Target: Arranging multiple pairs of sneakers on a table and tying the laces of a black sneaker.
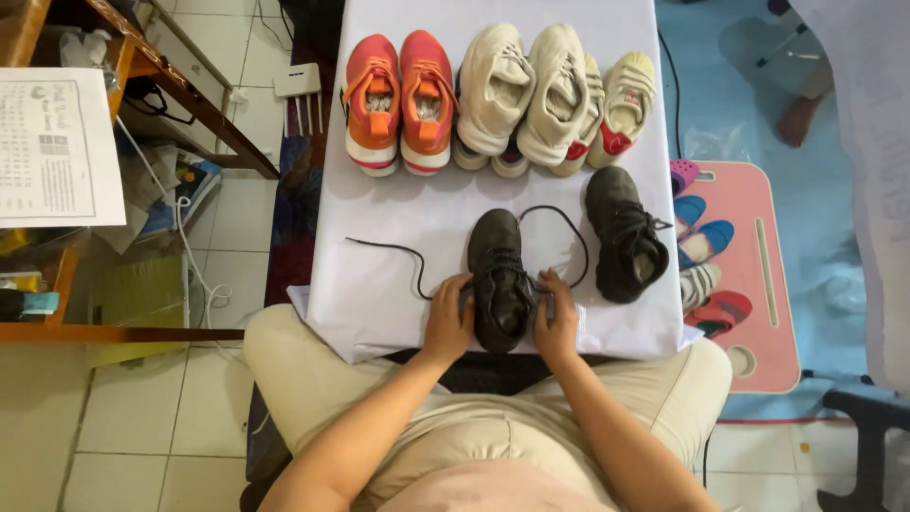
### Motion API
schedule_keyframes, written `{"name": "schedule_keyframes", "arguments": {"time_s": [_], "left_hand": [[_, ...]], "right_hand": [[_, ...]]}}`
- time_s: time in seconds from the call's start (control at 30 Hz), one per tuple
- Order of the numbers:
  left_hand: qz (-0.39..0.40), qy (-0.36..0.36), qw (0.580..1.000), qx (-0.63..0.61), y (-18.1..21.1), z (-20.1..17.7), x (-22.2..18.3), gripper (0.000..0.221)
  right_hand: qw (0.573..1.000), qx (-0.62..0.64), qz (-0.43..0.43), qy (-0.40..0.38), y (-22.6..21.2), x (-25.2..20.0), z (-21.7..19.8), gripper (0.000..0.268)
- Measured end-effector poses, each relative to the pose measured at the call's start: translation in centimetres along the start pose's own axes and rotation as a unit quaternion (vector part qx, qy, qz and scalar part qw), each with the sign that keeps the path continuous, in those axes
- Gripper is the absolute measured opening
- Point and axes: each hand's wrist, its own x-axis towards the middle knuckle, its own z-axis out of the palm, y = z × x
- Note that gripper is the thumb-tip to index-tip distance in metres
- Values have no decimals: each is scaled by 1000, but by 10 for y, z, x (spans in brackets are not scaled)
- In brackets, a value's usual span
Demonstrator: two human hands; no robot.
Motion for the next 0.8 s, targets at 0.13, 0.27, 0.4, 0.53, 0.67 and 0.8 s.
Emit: {"name": "schedule_keyframes", "arguments": {"time_s": [0.13,0.27,0.4,0.53,0.67,0.8], "left_hand": [[-71,-43,994,-71,14,-14,12,37],[-86,-40,994,-55,22,-18,28,35],[-86,-77,993,13,8,-10,45,23],[-89,-82,991,49,17,-16,54,23],[-139,-119,982,50,36,-29,62,21],[-189,-163,967,43,37,-34,72,16]], "right_hand": [[1000,-25,8,-14,1,9,-10,29],[950,-153,235,-136,44,5,5,18],[907,-172,344,-170,19,33,-4,34],[893,-130,385,-195,15,46,-6,42],[890,-105,388,-214,28,47,3,45],[892,-17,420,-168,-29,60,-6,44]]}}
